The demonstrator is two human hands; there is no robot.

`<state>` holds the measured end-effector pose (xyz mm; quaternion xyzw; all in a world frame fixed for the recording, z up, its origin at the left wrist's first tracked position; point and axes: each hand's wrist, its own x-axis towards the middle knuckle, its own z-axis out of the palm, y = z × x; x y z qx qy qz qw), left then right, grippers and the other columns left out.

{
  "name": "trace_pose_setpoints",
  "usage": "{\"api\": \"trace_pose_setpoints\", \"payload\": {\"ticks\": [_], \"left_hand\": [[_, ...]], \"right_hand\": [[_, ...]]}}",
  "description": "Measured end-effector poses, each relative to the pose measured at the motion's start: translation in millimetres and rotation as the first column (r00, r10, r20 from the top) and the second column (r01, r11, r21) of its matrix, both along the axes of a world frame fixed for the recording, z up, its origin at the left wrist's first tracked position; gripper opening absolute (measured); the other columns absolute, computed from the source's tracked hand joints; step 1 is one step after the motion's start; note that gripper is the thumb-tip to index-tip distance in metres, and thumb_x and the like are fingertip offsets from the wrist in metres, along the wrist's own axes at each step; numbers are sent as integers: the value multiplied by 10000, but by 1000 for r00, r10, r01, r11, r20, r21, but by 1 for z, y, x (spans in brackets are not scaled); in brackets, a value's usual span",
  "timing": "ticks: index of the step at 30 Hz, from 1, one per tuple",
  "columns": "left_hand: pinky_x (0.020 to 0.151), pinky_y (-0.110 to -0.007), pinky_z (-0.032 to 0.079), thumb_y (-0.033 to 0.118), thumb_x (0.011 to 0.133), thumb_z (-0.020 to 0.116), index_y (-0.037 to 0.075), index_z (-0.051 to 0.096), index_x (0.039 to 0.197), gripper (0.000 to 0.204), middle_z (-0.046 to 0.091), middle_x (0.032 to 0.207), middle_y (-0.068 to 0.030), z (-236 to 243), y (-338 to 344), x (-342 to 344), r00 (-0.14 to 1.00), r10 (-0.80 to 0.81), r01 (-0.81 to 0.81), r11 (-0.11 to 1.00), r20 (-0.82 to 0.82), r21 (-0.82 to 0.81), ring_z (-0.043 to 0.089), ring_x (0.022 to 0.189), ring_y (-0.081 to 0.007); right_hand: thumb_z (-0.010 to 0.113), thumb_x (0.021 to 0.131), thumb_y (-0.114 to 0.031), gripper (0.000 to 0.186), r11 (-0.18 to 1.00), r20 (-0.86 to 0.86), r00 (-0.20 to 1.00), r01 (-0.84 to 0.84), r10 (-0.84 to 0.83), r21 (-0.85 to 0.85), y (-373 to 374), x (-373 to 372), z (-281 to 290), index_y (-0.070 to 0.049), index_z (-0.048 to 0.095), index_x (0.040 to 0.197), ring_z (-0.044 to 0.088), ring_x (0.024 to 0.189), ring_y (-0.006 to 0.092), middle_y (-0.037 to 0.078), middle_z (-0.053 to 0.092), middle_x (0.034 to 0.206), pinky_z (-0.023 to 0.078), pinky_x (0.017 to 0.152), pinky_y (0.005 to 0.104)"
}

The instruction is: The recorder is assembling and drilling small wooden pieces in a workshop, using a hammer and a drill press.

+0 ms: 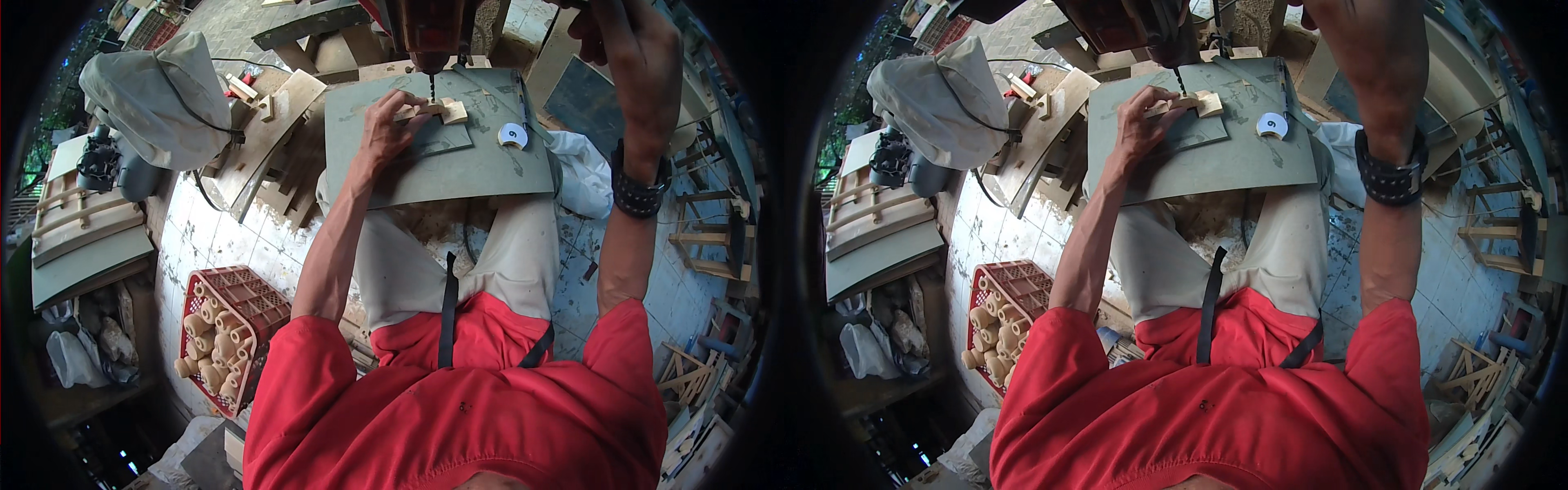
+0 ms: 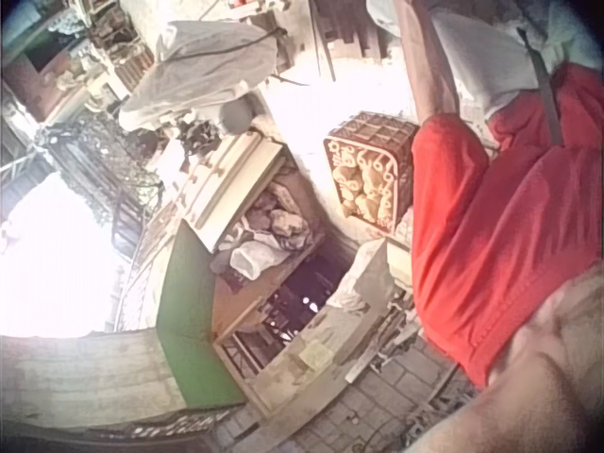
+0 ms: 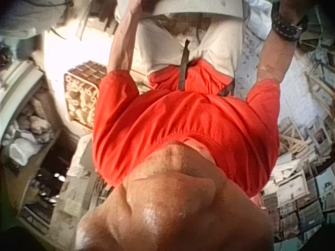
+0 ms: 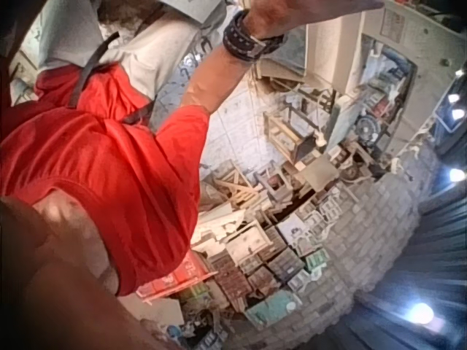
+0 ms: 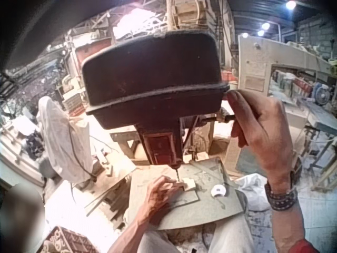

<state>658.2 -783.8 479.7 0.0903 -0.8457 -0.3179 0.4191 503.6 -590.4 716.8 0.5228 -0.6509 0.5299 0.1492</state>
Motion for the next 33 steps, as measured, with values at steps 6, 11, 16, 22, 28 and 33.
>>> {"api": "trace_pose_setpoints", "payload": {"ticks": [6, 11, 16, 22, 28, 33], "left_hand": [[706, -360, 541, 46, 734, 777, 26, 645, 891, 206, 688, 912, -113, -1, -1, 0, 1000, 10, -9, 1000, 25, -12, 684, 822, -293], [716, -366, 542, 42, 739, 772, 25, 626, 907, 223, 681, 908, -112, 1, 0, 0, 999, 7, -6, 999, 34, -43, 681, 821, -301], [735, -367, 541, 34, 745, 763, 24, 612, 914, 226, 675, 900, -112, -2, -3, -2, 997, -6, 8, 999, 80, -31, 681, 829, -302], [760, -370, 543, 35, 739, 762, 28, 602, 945, 261, 677, 966, -111, 0, -2, 3, 996, -5, 1, 998, 86, 55, 673, 877, -311], [772, -391, 534, 44, 764, 740, 40, 614, 985, 254, 683, 927, -119, 1, -7, -4, 999, -47, 48, 995, 15, -91, 673, 852, -334], [747, -409, 519, 76, 819, 694, 38, 586, 1068, 275, 659, 958, -180, 3, -7, -1, 953, -32, 30, 999, 302, 10, 650, 859, -377]], "right_hand": [[503, 1003, -427, 495, 997, 38, 999, 7, -10, 78, -9, -9, 17, 20, 664, 863, 473, 377, 50, 12, 536, 500, 325, 345, 218], [513, 1005, -401, 476, 997, 94, 995, -38, 32, 61, -2, -6, 7, 10, 651, 807, 459, 377, 46, 14, 527, 487, 324, 357, 221], [533, 1005, -327, 402, 999, 33, 999, -4, 3, 38, 3, 4, -1, 24, 703, 905, 445, 378, 48, 18, 536, 499, 321, 370, 227], [536, 1002, -257, 337, 999, -13, 1000, 22, -22, -35, 5, 4, -31, 31, 706, 1045, 430, 389, 36, 8, 553, 516, 310, 374, 226], [537, 995, -263, 278, 997, -89, 993, 82, -81, 13, 17, 1, -64, -100, 703, 1148, 479, 473, 40, -10, 561, 570, 358, 456, 222], [541, 991, -237, 307, 996, -89, 992, 91, -91, -8, 18, 8, -77, -110, 654, 1247, 504, 504, 49, -1, 574, 593, 402, 494, 226]]}}
